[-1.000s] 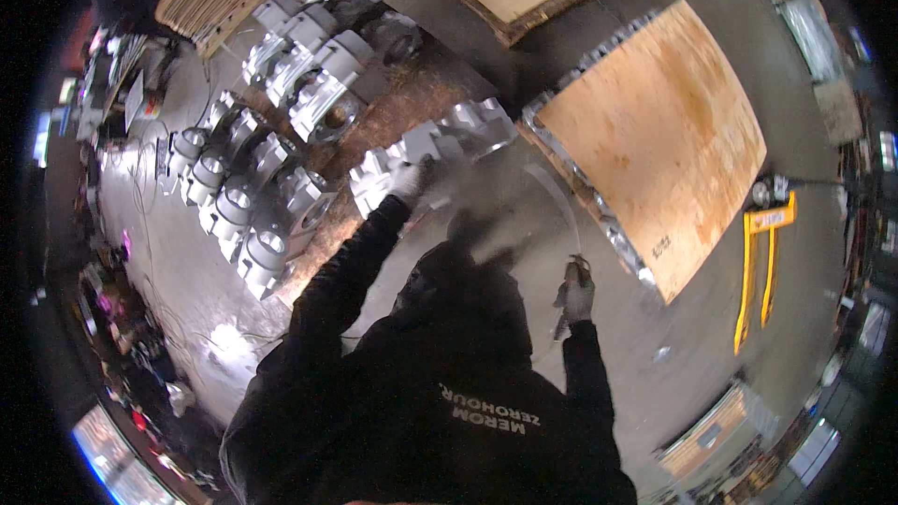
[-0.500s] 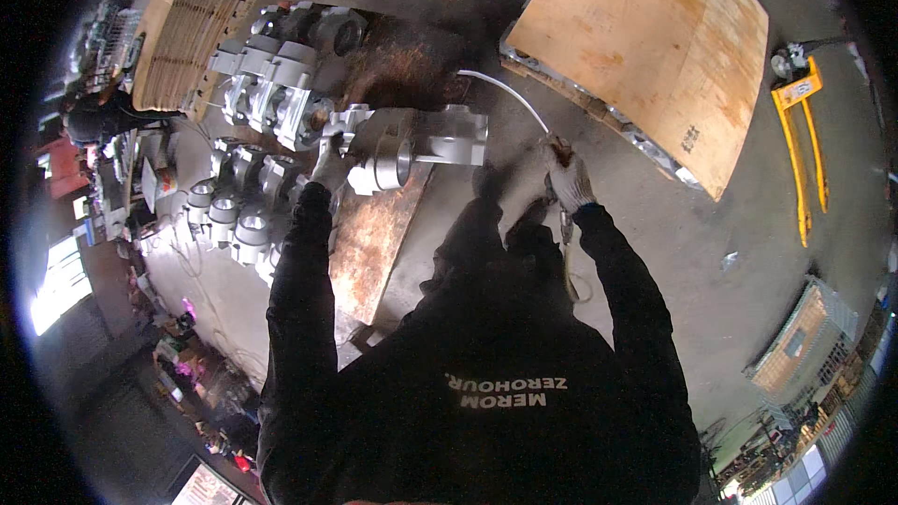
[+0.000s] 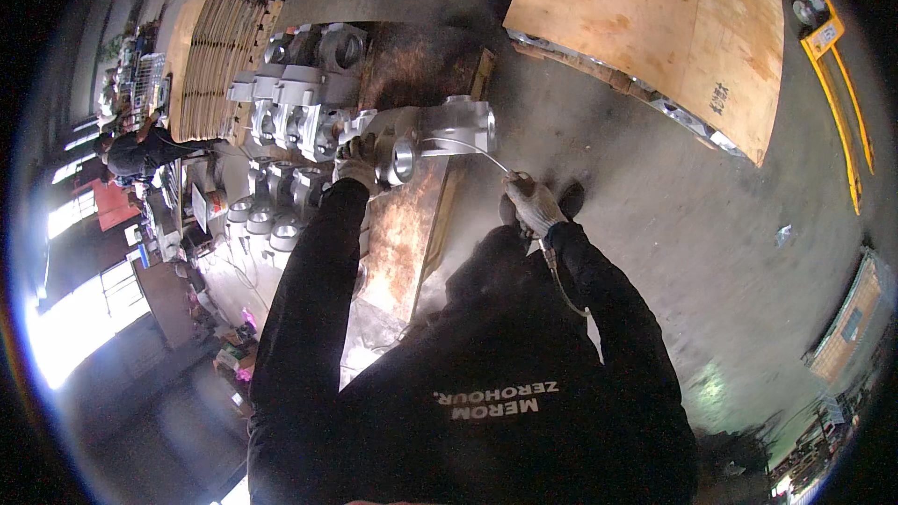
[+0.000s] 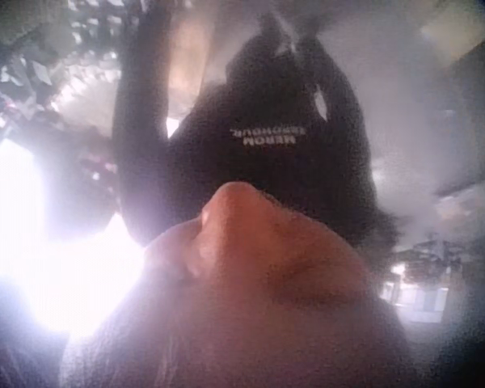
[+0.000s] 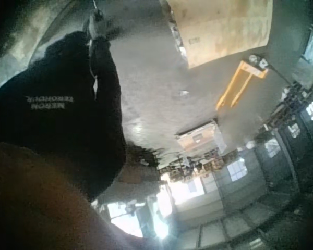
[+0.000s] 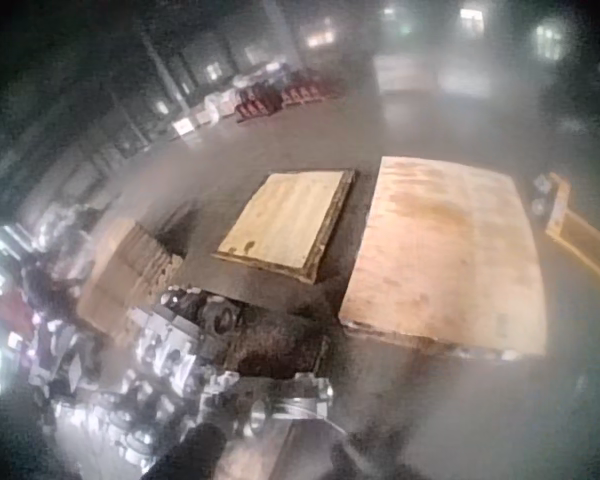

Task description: The person uses a handheld spray tool to clean the surface of multiple metal castings arranged on a wooden pallet. They systematically move from one casting to the next, spraying each one and then placing it back in position.

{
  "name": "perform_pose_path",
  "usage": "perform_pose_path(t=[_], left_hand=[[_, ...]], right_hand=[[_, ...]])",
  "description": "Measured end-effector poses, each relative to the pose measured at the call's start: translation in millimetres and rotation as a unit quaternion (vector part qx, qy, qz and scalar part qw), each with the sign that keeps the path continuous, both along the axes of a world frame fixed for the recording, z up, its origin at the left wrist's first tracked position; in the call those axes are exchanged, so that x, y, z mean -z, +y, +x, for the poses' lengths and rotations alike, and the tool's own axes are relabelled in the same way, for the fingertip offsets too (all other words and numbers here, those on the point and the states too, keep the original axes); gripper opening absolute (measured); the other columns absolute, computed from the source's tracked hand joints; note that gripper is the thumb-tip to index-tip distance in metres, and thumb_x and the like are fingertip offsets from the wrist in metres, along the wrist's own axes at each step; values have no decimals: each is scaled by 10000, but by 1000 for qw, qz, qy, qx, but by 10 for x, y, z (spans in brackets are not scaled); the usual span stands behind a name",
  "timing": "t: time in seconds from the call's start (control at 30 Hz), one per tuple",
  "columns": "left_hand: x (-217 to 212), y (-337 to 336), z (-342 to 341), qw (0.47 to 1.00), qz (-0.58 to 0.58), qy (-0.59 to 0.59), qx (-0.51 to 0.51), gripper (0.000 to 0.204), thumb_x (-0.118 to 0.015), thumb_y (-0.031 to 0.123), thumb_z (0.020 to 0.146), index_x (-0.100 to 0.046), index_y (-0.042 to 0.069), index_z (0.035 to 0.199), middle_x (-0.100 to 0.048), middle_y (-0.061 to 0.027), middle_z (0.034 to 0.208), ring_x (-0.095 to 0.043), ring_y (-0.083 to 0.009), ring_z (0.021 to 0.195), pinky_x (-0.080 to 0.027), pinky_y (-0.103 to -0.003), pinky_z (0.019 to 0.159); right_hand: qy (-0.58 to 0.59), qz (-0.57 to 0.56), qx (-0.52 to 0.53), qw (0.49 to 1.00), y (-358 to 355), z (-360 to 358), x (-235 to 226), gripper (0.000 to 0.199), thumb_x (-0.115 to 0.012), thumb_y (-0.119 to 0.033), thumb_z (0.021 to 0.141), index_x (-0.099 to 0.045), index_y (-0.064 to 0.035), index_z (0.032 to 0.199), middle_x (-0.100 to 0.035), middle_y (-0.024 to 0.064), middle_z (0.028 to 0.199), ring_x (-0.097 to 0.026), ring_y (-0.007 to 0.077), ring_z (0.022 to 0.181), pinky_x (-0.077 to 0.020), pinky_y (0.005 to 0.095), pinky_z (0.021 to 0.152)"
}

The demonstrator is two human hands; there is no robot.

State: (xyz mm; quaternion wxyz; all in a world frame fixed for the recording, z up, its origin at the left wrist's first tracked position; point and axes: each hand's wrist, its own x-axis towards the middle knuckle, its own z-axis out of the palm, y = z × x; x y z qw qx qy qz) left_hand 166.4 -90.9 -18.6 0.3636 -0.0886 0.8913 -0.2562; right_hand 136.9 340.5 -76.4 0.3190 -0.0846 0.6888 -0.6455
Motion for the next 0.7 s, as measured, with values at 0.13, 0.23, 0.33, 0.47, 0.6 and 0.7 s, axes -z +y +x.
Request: perform_pose_path(t=[0.13,0.23,0.33,0.47,0.6,0.7], left_hand=[[-246,498,-372,1000,7,-18,5,1352,-721,699,680,80,77,1574,-95,-234,1623,-159,-414,1486,-119,-575,1175],[-360,528,-390,1000,15,-8,-3,1315,-739,665,669,15,91,1581,-168,-236,1599,-225,-399,1459,-171,-567,1156],[-434,557,-472,999,44,-15,-16,1172,-715,590,727,-74,113,1584,-225,-242,1574,-250,-390,1452,-202,-539,1146],[-388,503,-347,1000,14,8,1,1006,-657,510,808,-136,131,1581,-260,-248,1555,-279,-400,1436,-221,-534,1140],[-484,602,-483,999,22,-34,-29,1113,-667,580,779,-37,153,1592,-141,-235,1608,-185,-407,1474,-164,-549,1175],[-566,732,-572,996,13,-74,-51,1219,-680,659,738,35,170,1596,-50,-221,1644,-106,-402,1511,-120,-555,1206]], right_hand=[[-227,49,49,971,49,-164,-578,311,-605,-381,995,-670,-79,1027,-629,-16,797,-523,59,661,-431,264,578],[-211,56,38,975,-6,-48,-349,362,-604,-433,981,-672,-78,994,-606,-17,735,-492,66,572,-400,275,509],[-249,66,35,965,-9,21,-284,396,-613,-468,962,-673,-76,968,-590,-19,709,-490,72,550,-392,282,493],[-317,94,-4,944,-38,-15,-532,418,-609,-486,957,-672,-72,942,-571,-22,689,-499,81,549,-403,287,500],[-254,69,44,964,-123,-26,-477,366,-588,-435,985,-656,-78,943,-567,-21,702,-522,72,590,-419,271,530],[-112,8,106,988,-148,7,-402,295,-579,-374,1001,-640,-88,958,-594,-19,727,-553,87,606,-447,290,545]])
